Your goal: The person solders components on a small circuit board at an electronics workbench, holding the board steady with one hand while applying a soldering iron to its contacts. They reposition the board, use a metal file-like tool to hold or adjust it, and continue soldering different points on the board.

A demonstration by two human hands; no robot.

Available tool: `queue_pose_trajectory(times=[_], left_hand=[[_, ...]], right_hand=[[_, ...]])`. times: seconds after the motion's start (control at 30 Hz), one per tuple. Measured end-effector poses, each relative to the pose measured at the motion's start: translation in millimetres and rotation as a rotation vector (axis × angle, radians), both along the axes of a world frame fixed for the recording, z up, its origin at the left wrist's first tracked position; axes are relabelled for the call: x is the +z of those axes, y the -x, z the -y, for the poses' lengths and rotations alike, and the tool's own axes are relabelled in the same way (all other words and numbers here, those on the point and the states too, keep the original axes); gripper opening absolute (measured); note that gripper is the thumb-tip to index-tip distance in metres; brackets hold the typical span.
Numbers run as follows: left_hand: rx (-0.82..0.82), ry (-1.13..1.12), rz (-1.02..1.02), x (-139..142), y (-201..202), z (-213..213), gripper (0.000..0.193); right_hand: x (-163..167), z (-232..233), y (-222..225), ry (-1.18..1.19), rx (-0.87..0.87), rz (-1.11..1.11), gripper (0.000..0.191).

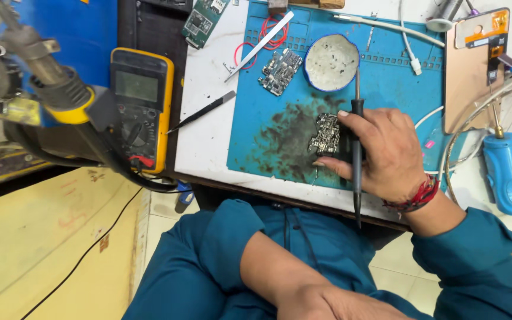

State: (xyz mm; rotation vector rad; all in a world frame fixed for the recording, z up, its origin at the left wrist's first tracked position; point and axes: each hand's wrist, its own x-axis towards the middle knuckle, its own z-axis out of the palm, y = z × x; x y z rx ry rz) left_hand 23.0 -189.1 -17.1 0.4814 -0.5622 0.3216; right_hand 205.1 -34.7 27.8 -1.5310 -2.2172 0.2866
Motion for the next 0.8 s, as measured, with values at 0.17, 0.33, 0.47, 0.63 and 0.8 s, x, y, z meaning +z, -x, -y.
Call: queue_pose_trajectory(times=[0.17,0.33,0.47,0.63,0.8], left_hand=[[-0.161,0.052,-0.117,26,5,-43,0.054],[0.53,-0.208,-0.499,52,50,-115,0.037],[1.32,-0.461,-0.934,43,46,-156,0.018],[1.486,-0.854,-1.252,26,66,-167,0.017],[1.535,-0.954,-1.38,17,78,-159,0.019]], right_hand=[[0,0,1,-0.051,0.014,0.01,0.071],[-2,4,4,-0.056,-0.009,0.055,0.072],[-4,8,6,-0.075,-0.046,0.048,0.072],[-13,10,-7,-0.097,-0.1,-0.197,0.06],[-22,19,-30,-0.15,-0.173,-0.377,0.033]])
